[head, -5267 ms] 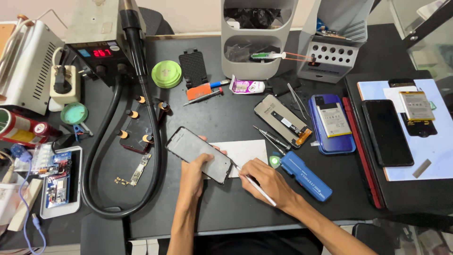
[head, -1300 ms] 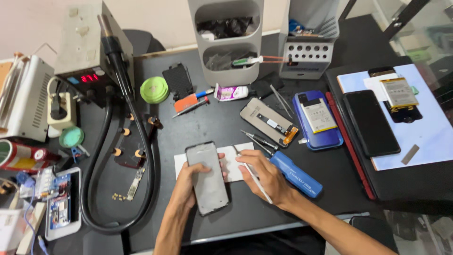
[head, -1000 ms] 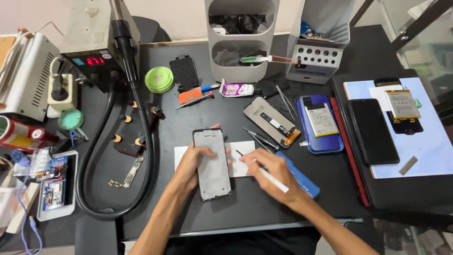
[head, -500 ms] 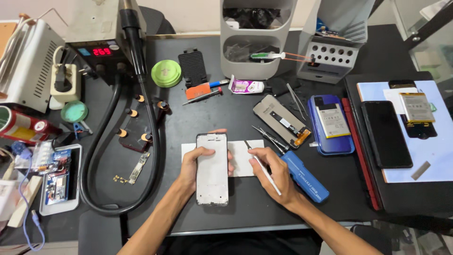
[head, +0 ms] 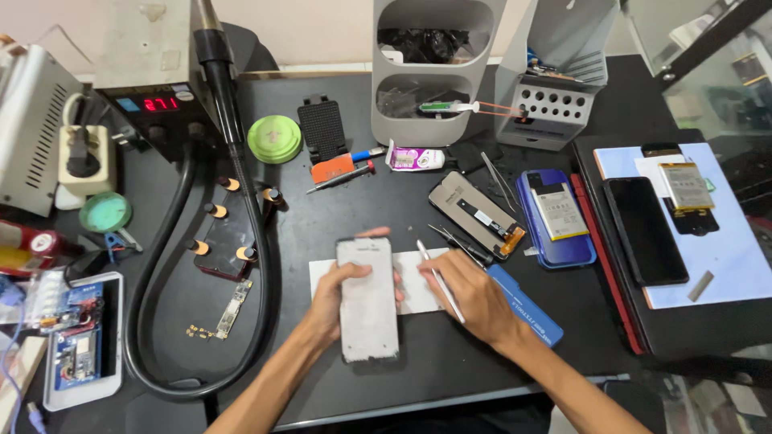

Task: The person scrapes adhesive residue from a smartphone frame using a metal spudger and a heated tool. They then place the frame into a red vacuum clamp and attach a black smartphone screen to it.

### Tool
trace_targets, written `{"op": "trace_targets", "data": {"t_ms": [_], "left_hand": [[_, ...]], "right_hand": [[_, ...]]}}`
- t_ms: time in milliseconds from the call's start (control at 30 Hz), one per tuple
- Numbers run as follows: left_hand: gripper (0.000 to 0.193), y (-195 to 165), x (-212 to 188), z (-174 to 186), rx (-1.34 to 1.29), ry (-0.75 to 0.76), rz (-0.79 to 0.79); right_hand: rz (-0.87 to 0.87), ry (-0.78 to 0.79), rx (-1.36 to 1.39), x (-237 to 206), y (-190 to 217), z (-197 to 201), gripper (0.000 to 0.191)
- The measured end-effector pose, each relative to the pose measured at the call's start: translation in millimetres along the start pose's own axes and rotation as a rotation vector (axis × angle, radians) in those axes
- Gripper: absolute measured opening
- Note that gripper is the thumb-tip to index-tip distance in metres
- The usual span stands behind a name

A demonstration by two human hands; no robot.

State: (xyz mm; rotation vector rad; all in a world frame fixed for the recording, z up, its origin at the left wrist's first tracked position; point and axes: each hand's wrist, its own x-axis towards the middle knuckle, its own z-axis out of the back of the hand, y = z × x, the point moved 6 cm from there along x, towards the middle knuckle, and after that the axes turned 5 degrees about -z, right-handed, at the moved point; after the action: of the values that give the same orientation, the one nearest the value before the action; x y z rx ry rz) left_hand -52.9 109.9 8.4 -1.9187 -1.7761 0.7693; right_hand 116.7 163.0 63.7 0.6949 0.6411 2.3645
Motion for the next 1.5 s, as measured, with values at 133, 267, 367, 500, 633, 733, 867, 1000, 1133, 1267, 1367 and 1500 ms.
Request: {"op": "trace_targets", "data": {"t_ms": [133, 267, 367, 500, 633, 733, 867, 1000, 1133, 1267, 1367, 1500], "left_hand": [[0.081, -51, -6, 7, 0.01, -0.026, -0.162], [0.082, -78, -27, 13, -0.025, -0.045, -0.243], [0.083, -88, -30, 14, -0.064, -0.026, -0.301], [0.084, -90, -29, 16, -0.101, -0.015, -0.282], [0.084, -95, -27, 20, -0.149, -0.018, -0.308], [0.084, -100, -28, 25, -0.173, -0.019, -0.34], [0.084, -105, -30, 31, -0.173, -0.033, -0.374], [0.083, -107, -30, 31, -0.194, -0.033, -0.387], [0.083, -111, -30, 27, -0.159, -0.008, -0.416], [0.084, -109, -29, 29, -0.162, -0.017, -0.395], [0.083, -105, -31, 30, -0.175, -0.012, -0.387], [0.084, -106, -28, 34, -0.16, -0.019, -0.386]], "right_hand": [[0.118, -0.023, -0.105, 36, 0, 1, 0.029], [0.107, 0.088, -0.279, 72, -9, -17, 0.021], [0.098, 0.125, -0.357, 92, -18, -39, 0.019], [0.073, 0.158, -0.406, 106, -31, -57, 0.019], [0.094, 0.15, -0.347, 101, -14, -54, 0.03], [0.293, 0.182, -0.188, 57, 34, -54, 0.045], [0.458, 0.589, -0.135, 10, 54, -70, 0.074], [0.075, 0.496, -0.205, 23, 12, -58, 0.079], [0.326, 0.575, -0.22, 2, 29, -68, 0.081], [0.218, 0.613, -0.217, 11, 14, -65, 0.086], [0.087, 0.405, -0.246, 24, -6, -50, 0.076], [0.274, 0.723, -0.152, 0, 5, -77, 0.087]]}}
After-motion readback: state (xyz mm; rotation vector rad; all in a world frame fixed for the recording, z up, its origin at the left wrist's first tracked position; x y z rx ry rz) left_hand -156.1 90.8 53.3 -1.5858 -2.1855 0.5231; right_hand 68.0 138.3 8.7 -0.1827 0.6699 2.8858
